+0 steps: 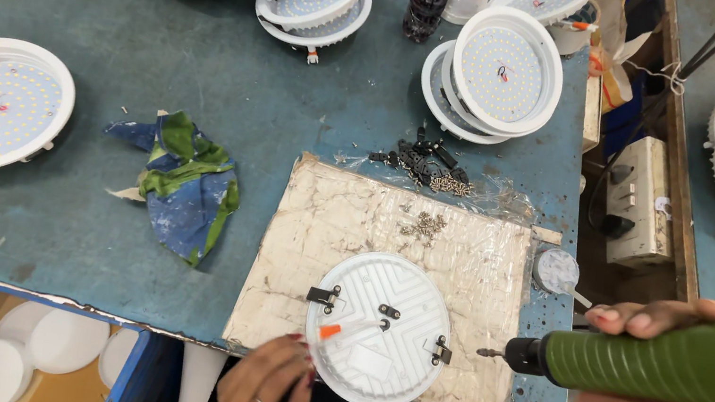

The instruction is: The person assembles LED light fixtures by wiping the LED surface, then using a green electric screwdriver to fasten screws into the fixture. They handle multiple units, placing completed ones aside and picking up new ones from a stack.

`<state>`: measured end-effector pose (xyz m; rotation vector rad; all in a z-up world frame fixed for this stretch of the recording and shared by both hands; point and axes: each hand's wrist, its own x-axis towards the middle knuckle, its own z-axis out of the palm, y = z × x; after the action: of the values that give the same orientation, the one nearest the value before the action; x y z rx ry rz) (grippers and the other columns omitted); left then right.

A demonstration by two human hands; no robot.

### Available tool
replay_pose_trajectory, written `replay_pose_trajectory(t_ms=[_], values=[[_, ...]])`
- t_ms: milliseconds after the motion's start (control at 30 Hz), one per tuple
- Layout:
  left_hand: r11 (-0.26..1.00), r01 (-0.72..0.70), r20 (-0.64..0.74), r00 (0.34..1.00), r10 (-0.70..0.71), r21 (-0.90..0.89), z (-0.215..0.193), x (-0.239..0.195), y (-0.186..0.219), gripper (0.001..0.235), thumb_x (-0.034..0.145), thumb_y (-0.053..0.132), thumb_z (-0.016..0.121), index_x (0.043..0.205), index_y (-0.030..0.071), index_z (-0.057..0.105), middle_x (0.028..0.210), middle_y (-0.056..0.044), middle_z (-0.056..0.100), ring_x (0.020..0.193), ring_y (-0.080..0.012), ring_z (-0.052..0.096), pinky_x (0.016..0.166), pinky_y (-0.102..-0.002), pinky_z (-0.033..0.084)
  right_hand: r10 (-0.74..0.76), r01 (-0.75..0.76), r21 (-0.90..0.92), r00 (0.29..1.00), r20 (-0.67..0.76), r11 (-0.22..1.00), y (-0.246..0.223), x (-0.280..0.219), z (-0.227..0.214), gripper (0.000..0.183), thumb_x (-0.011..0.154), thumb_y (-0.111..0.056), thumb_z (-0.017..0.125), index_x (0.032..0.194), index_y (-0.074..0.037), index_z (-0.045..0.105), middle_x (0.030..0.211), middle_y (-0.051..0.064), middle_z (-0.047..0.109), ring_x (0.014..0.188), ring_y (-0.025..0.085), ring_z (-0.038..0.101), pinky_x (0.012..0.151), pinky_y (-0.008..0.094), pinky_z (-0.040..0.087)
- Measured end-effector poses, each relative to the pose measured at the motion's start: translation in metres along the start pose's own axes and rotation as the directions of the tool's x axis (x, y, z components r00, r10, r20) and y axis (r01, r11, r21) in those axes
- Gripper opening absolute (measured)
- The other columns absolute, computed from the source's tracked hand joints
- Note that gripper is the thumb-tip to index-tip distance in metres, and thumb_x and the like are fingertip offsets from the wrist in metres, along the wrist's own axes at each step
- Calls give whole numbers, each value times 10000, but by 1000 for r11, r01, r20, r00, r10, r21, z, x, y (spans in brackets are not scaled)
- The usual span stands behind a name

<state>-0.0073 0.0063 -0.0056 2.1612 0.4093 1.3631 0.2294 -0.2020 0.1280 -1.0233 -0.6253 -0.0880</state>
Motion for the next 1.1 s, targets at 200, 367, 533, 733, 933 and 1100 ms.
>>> replay_pose_trajectory(t_ms=[200, 367, 533, 733, 933, 1100], values=[[921, 385, 184, 902, -390, 67, 10, 6, 29, 923, 629, 288, 920, 1346, -75, 464, 1455, -320, 424, 1377, -480, 422, 1107, -575, 364, -3, -12, 133, 994, 109, 991, -4, 14, -6, 601, 1125, -538, 399, 1322, 17, 519, 1082, 231, 627, 976, 297, 663, 928, 465, 551], [879, 463, 173, 862, -477, 118, 22, -9, 43, 1074, 653, 349, 896, 1455, -94, 337, 1534, -380, 323, 1448, -548, 290, 1138, -629, 280, 19, -20, 37, 1000, 4, 999, 54, 17, -4, 276, 1195, -259, 484, 1198, 2, 572, 1079, 158, 624, 1007, 253, 622, 984, 402, 492], [944, 309, 175, 929, -325, 113, 32, -47, 43, 1173, 672, 471, 877, 1488, -116, 274, 1530, -392, 309, 1454, -549, 256, 1150, -673, 204, 356, -278, -369, 920, 164, 887, 86, -32, 17, 310, 992, -160, 487, 1175, -17, 692, 1146, 130, 694, 1085, 258, 661, 1003, 386, 531], [977, 138, 278, 943, -180, 164, 32, -45, 39, 1229, 756, 672, 781, 1466, -181, 254, 1492, -418, 314, 1456, -547, 270, 1156, -684, 191, 345, 105, -820, 872, 348, 563, 66, -63, 38, 237, 945, -83, 555, 1083, -16, 735, 1124, 167, 674, 1042, 305, 682, 859, 352, 536], [991, 91, 500, 856, -127, 97, 14, 18, 12, 1185, 818, 681, 686, 1470, -204, 244, 1535, -442, 243, 1490, -516, 203, 1196, -600, 145, 331, 114, -885, 900, 285, 451, 44, -101, 23, 205, 858, -97, 636, 1005, -33, 763, 966, 141, 648, 839, 274, 710, 718, 344, 560], [987, -110, 698, 716, -5, 120, 56, 89, -23, 1048, 969, 661, 555, 1556, -121, 181, 1667, -304, 179, 1582, -403, 113, 1263, -509, 79, 381, 19, -820, 879, 286, 572, 50, -157, 20, 218, 822, -44, 698, 1025, -30, 777, 953, 119, 662, 868, 214, 722, 701, 313, 603]])
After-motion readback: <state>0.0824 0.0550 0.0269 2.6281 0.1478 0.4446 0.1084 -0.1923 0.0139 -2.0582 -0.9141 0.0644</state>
